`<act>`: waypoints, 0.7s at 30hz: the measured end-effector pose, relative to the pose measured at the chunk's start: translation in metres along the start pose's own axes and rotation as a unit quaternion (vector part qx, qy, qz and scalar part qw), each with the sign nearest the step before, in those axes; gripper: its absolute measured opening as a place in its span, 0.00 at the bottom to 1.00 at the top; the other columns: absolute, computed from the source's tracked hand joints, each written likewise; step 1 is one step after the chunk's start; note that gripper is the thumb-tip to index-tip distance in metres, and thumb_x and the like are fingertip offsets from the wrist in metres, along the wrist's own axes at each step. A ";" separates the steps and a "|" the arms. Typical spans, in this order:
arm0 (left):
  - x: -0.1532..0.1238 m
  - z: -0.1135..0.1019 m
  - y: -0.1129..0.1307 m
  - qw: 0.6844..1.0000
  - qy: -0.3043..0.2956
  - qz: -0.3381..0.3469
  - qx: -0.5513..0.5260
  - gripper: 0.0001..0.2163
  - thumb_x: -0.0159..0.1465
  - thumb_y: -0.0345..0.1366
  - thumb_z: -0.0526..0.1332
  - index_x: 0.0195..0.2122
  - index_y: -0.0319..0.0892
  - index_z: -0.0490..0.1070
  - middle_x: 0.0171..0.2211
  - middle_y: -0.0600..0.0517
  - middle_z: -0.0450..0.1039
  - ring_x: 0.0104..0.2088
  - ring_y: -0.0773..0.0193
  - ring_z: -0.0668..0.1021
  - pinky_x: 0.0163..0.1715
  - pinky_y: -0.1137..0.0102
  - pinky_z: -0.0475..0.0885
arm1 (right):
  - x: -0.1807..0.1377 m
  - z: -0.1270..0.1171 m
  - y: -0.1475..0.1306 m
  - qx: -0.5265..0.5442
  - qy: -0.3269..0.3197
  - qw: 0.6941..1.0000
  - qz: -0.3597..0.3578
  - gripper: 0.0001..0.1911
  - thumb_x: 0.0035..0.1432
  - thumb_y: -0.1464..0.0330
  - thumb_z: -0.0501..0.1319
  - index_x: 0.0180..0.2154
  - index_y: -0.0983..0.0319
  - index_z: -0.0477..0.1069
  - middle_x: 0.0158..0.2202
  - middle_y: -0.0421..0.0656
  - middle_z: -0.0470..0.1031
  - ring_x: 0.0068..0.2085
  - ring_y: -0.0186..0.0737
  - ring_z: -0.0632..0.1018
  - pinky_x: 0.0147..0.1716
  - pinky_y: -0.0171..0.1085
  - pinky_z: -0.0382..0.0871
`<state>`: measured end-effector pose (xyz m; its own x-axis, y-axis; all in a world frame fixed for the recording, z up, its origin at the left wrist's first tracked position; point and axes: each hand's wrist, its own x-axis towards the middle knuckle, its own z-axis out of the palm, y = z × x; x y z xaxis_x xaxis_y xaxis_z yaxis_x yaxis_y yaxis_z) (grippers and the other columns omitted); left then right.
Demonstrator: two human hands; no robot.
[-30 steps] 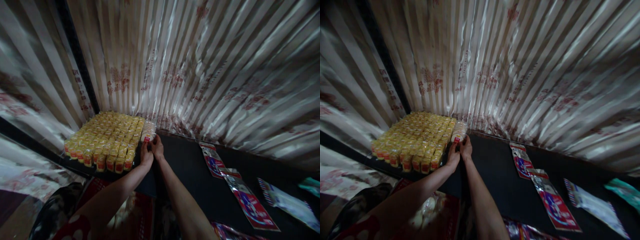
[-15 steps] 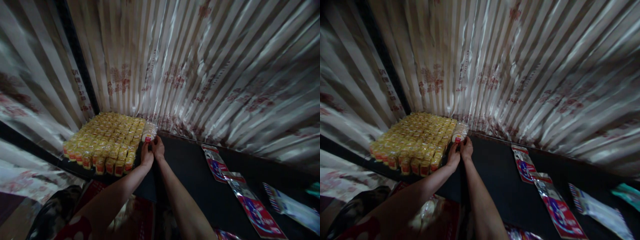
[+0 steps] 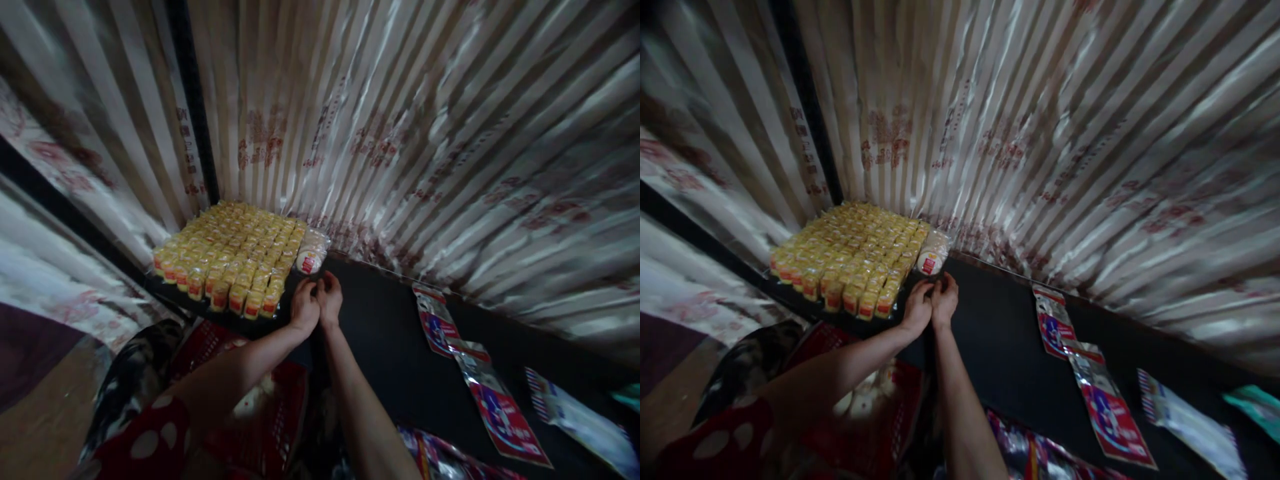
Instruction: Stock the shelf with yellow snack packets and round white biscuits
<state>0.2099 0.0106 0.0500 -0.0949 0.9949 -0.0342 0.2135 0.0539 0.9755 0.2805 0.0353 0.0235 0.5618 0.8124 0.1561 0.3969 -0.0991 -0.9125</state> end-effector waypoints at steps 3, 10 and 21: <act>-0.032 -0.016 -0.004 1.000 -0.014 0.024 -0.011 0.23 0.52 0.16 0.50 0.43 0.43 0.73 0.49 0.48 0.72 0.52 0.62 0.72 0.57 0.66 0.64 | -0.033 -0.011 -0.008 0.020 -0.017 1.000 -0.007 0.21 0.54 0.63 0.53 0.47 0.65 0.68 0.46 0.51 0.73 0.46 0.42 0.74 0.48 0.41 0.65; -0.123 -0.092 -0.030 0.992 -0.070 0.105 -0.002 0.24 0.52 0.19 0.47 0.46 0.43 0.70 0.49 0.48 0.70 0.52 0.64 0.70 0.57 0.68 0.63 | -0.150 -0.029 -0.026 0.081 -0.080 0.993 -0.029 0.17 0.57 0.65 0.49 0.45 0.61 0.68 0.44 0.46 0.73 0.42 0.38 0.75 0.44 0.39 0.68; -0.165 -0.179 -0.126 0.976 -0.001 -0.218 -0.010 0.09 0.47 0.21 0.60 0.23 0.44 0.71 0.29 0.52 0.75 0.39 0.58 0.76 0.49 0.64 0.69 | -0.268 0.018 0.033 -0.082 -0.292 0.950 0.068 0.13 0.51 0.68 0.55 0.38 0.60 0.74 0.39 0.47 0.76 0.41 0.43 0.75 0.45 0.40 0.67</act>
<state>0.0246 -0.1757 -0.0288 -0.1705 0.8781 -0.4471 0.1338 0.4702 0.8723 0.1299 -0.1749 -0.0554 0.1356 0.9612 -0.2402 0.4833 -0.2758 -0.8309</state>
